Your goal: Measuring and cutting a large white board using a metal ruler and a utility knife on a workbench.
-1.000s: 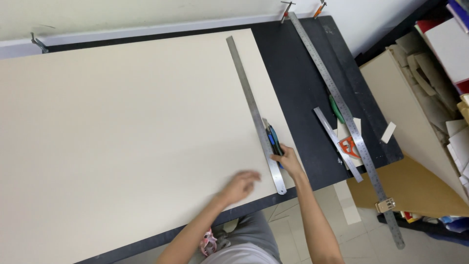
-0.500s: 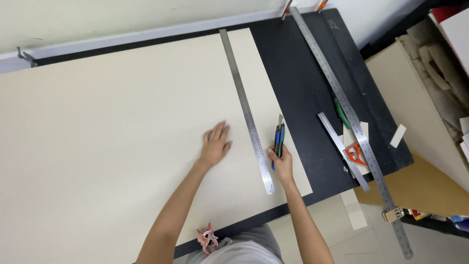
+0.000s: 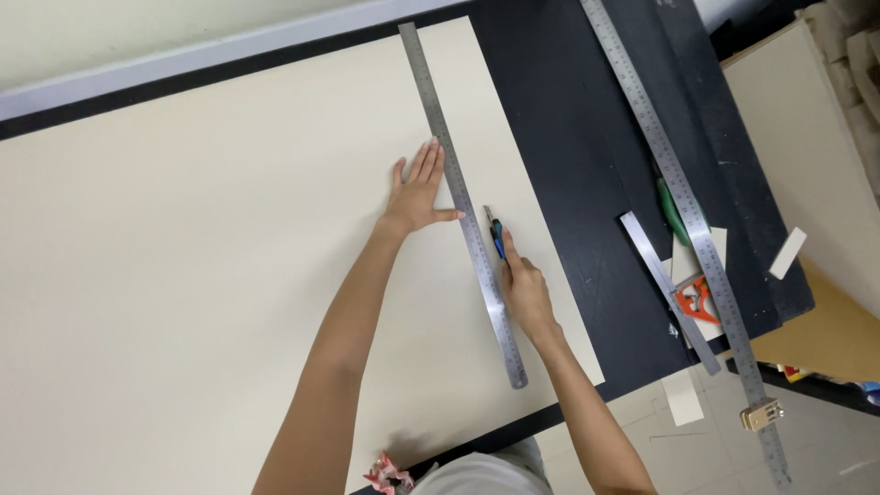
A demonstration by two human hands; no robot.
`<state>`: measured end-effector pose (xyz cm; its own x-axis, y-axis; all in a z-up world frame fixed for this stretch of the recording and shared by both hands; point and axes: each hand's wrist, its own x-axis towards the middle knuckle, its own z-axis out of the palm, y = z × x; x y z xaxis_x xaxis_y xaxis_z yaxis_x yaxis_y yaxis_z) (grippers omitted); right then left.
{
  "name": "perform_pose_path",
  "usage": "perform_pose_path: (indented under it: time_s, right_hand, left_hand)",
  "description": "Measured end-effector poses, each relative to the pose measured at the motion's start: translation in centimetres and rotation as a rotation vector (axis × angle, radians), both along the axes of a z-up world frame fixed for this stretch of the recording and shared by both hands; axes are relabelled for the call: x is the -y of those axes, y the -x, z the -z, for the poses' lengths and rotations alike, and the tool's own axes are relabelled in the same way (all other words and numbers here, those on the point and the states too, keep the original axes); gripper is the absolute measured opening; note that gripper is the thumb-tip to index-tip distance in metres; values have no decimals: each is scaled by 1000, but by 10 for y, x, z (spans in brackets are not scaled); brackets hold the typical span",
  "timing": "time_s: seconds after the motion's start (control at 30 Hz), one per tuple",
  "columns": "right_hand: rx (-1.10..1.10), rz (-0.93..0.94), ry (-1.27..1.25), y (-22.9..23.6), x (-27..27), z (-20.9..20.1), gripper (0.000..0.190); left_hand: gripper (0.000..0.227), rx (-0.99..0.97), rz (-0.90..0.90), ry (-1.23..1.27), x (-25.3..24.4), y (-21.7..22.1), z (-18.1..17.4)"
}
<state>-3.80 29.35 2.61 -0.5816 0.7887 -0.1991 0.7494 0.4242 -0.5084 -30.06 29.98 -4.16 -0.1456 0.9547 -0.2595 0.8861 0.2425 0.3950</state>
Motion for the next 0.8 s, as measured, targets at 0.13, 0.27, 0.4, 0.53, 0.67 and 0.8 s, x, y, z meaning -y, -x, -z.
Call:
perform_pose_path:
  time_s: [0.13, 0.27, 0.4, 0.53, 0.67, 0.8]
  right_hand:
    - [83, -22, -17, -1, 1, 0, 56]
    - [113, -54, -67, 0, -2, 5, 60]
    - [161, -39, -56, 3, 2, -4, 59]
    - [237, 10, -5, 17, 6, -27, 58]
    - [309, -39, 28, 16, 2, -21, 60]
    - [377, -80, 44, 18, -4, -19, 62]
  left_hand:
    - [117, 10, -16, 12, 2, -4, -3]
    - [116, 2, -13, 4, 1, -2, -1]
    - [116, 10, -17, -3, 1, -3, -2]
    - [116, 9, -20, -6, 1, -3, -2]
    - [120, 29, -22, 1, 4, -1, -3]
    - [125, 53, -31, 15, 1, -4, -9]
